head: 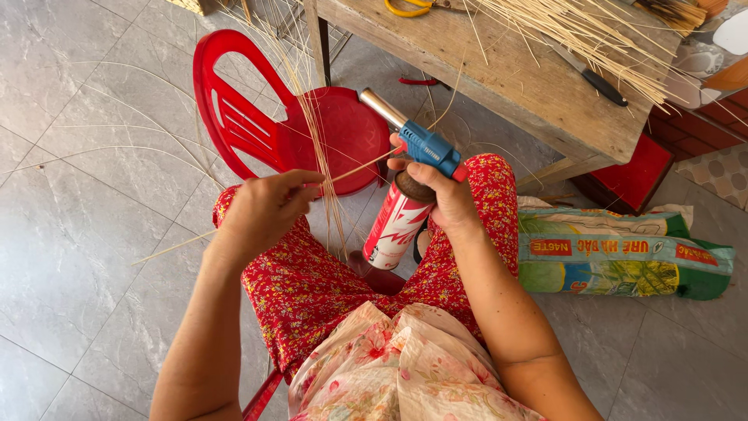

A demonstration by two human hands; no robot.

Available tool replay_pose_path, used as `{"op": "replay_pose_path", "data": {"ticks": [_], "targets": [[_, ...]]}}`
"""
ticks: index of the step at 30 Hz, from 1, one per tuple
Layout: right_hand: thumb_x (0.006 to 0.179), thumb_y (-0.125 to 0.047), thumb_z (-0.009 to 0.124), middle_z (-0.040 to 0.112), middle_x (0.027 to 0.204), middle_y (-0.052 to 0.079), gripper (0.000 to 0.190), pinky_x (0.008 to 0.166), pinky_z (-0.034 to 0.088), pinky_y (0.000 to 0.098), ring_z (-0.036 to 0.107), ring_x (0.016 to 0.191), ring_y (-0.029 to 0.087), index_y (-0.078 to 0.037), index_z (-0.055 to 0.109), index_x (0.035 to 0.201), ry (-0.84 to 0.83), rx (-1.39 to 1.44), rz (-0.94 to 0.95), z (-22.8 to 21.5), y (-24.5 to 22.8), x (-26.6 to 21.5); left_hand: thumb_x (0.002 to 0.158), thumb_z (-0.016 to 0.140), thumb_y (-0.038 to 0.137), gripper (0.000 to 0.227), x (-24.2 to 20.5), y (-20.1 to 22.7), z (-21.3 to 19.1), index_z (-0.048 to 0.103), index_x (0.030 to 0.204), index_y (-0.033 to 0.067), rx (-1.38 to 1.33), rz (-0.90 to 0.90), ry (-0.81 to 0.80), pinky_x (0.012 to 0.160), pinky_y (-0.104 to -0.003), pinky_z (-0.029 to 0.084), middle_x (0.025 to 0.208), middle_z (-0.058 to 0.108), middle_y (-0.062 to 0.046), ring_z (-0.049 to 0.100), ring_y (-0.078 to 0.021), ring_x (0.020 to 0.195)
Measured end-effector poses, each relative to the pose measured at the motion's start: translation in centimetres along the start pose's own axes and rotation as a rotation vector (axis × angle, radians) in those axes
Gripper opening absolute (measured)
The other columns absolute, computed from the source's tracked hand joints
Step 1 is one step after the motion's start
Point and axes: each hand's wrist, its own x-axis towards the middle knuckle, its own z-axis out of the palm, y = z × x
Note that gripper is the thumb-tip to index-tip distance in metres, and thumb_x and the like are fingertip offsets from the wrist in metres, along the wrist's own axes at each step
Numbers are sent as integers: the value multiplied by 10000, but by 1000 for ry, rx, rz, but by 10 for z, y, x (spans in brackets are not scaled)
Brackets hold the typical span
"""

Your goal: The person sits on a red plastic chair and uses a handheld blowtorch to heat thin, flexible sticks one at a time. They hold each stick with their left hand and apply the flame with their right hand, rotating the stick to heat it evenly before setting it aside.

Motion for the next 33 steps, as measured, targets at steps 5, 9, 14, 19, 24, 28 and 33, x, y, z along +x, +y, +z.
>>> {"op": "replay_pose_path", "data": {"ticks": [5, 9, 14, 19, 24, 28, 33], "targets": [[880, -165, 728, 602, 1477, 170, 565, 990, 568, 395, 692, 1187, 255, 15, 576, 1394, -77, 3, 13, -8, -11, -10, 973, 654, 167, 217, -1, -10, -8, 753, 1150, 93, -21, 131, 132, 642, -345, 574, 826, 760, -109, 741, -192, 694], [878, -173, 718, 593, 1468, 179, 612, 993, 567, 398, 695, 1175, 260, 22, 550, 1433, -26, -18, -19, -18, -8, -27, 981, 673, 198, 203, 1, -10, -10, 766, 1145, 124, -4, -51, 121, 613, -364, 552, 752, 728, -134, 707, -214, 618], [853, -171, 751, 637, 1415, 192, 608, 1019, 556, 384, 694, 1170, 254, 50, 590, 1396, -70, -130, 22, -21, 2, -45, 979, 673, 200, 211, 2, -14, -11, 762, 1141, 98, -43, 1, 171, 606, -350, 551, 753, 731, -121, 702, -176, 623], [835, -184, 764, 670, 1352, 168, 596, 978, 559, 361, 704, 1132, 246, 43, 616, 1365, -50, -133, 84, -15, 7, -48, 992, 660, 222, 211, 4, -13, -11, 763, 1133, 104, -49, -73, 138, 561, -333, 544, 723, 734, -92, 683, -144, 583], [853, -176, 762, 689, 1296, 162, 543, 949, 596, 386, 716, 1080, 256, 10, 617, 1342, 31, -88, 13, -28, 5, -24, 991, 661, 211, 213, 2, -12, -14, 765, 1139, 98, -43, -83, 135, 557, -338, 535, 696, 718, -100, 670, -151, 565], [866, -179, 740, 699, 1259, 142, 505, 898, 596, 374, 719, 1033, 240, -14, 618, 1327, 97, -74, 8, -43, 1, -6, 987, 663, 211, 213, 2, -12, -14, 763, 1134, 94, -49, -48, 145, 558, -335, 538, 696, 718, -96, 673, -144, 568], [884, -176, 733, 704, 1239, 151, 474, 904, 594, 367, 716, 1014, 236, -8, 629, 1315, 177, -83, 18, -53, 3, 10, 989, 668, 210, 209, 1, -11, -15, 764, 1131, 91, -46, -33, 150, 560, -338, 535, 700, 718, -100, 672, -149, 570]]}}
